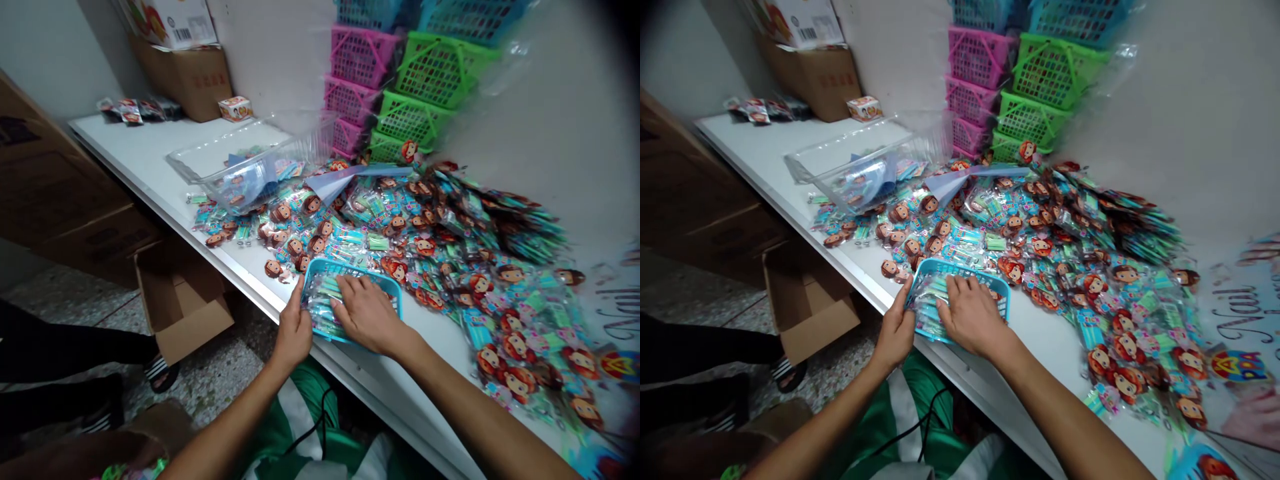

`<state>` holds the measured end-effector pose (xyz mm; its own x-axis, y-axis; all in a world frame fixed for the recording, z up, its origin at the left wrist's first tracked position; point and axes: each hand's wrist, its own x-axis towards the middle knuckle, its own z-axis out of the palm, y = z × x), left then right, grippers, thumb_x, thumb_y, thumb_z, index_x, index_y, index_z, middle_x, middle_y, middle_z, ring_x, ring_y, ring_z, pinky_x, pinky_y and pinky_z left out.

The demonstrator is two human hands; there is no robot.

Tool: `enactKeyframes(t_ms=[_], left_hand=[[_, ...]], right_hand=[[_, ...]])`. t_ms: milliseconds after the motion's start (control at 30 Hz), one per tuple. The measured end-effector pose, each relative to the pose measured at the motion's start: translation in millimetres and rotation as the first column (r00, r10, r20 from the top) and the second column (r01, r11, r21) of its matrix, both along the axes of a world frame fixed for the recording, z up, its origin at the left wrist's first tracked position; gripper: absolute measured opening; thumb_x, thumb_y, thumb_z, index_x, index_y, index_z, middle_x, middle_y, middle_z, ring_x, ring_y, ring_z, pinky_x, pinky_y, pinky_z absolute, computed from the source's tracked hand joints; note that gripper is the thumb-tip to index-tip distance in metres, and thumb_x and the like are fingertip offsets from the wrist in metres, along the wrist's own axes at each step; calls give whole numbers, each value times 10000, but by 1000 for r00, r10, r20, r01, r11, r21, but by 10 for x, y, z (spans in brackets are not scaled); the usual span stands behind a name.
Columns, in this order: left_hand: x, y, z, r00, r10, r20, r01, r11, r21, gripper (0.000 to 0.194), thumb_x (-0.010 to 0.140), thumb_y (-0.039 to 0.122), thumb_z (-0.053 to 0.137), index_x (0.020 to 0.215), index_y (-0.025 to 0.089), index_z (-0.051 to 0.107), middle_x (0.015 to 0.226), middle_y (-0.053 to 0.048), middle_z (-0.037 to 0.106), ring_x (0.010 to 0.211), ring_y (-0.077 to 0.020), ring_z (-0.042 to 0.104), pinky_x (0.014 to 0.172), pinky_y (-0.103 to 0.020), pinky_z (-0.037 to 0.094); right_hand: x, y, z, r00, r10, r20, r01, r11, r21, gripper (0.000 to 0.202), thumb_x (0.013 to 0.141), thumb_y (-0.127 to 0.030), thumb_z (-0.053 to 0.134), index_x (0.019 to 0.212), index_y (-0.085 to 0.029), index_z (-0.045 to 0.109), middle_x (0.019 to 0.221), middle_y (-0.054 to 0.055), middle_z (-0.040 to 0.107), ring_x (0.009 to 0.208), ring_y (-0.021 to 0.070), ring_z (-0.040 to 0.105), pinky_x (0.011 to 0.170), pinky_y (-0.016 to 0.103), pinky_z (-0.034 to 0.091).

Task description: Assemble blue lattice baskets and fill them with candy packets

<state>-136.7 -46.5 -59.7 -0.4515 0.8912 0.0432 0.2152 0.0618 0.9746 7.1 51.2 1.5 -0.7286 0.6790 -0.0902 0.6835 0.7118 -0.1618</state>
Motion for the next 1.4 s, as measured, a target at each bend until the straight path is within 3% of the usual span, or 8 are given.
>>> enactKeyframes(t_ms=[267, 400, 533, 633, 767, 900, 1167, 1400], left_hand=[[191, -147, 5, 988, -153, 7, 153, 988, -31, 575, 863, 136, 365, 1434, 192, 338, 1465, -45, 410, 1367, -198, 339, 1155, -374, 234], [178, -31, 161, 939, -158, -304, 158, 987, -26, 482, 942, 263, 368, 1420, 203, 346, 1490, -91, 361, 1392, -221, 289, 1145, -450, 246], [75, 290, 436, 492, -459, -740, 577, 808, -117, 468, 955, 281, 370, 1412, 186, 345, 1468, -126, 392, 1400, -241, 270, 1153, -510, 190], [37, 477, 522, 268, -536, -800, 649, 715, -261, 452, 963, 292, 353, 1383, 129, 381, 1418, -156, 454, 1342, -255, 379, 1118, -477, 296], [47, 503, 463, 241, -508, -827, 644, 721, -256, 436, 967, 278, 333, 1366, 112, 398, 1380, -172, 483, 1302, -249, 424, 1107, -480, 314], [84, 460, 440, 256, -468, -846, 637, 740, -217, 385, 962, 255, 335, 1299, 123, 466, 1428, -195, 410, 1359, -266, 338, 1109, -517, 288], [8, 532, 514, 45, -611, -790, 721, 567, -398, 639, 931, 463, 388, 1442, 102, 257, 1517, -172, 275, 1421, -252, 199, 1146, -417, 231], [40, 543, 394, -24, -579, -815, 693, 577, -431, 529, 933, 329, 427, 1388, 67, 357, 1460, -190, 378, 1385, -248, 297, 1131, -360, 268]], right_hand=[[311, -204, 59, 995, -45, 94, 44, 999, 10, 597, 963, -477, 241, 1433, -126, 349, 1400, 148, 457, 1209, 331, 420, 984, 478, 346], [382, -249, 37, 996, -79, 51, 78, 997, 22, 563, 969, -417, 257, 1428, -100, 335, 1360, 151, 501, 1172, 325, 464, 949, 478, 391], [438, -247, 1, 997, -82, -17, 82, 997, -2, 564, 967, -443, 260, 1391, -91, 382, 1383, 170, 472, 1235, 324, 434, 996, 493, 376], [606, -247, -20, 998, -3, -63, 0, 999, -46, 680, 949, -526, 282, 1442, -57, 276, 1477, 192, 334, 1346, 309, 319, 1083, 482, 305], [849, -223, -106, 995, 77, -62, -78, 997, -17, 899, 844, -683, 404, 1452, -39, 245, 1491, 243, 273, 1368, 361, 269, 1087, 522, 290], [889, -170, -218, 992, 122, -42, -121, 992, 29, 820, 861, -577, 500, 1443, -44, 275, 1457, 263, 327, 1343, 369, 315, 1065, 516, 324], [955, -125, -82, 985, 153, -85, -162, 980, -114, 874, 875, -639, 401, 1480, -53, 170, 1516, 237, 210, 1402, 340, 198, 1106, 503, 276], [934, -155, -124, 992, 123, 2, -122, 987, -103, 669, 949, -473, 354, 1465, -60, 248, 1521, 200, 220, 1407, 308, 197, 1140, 455, 238]])
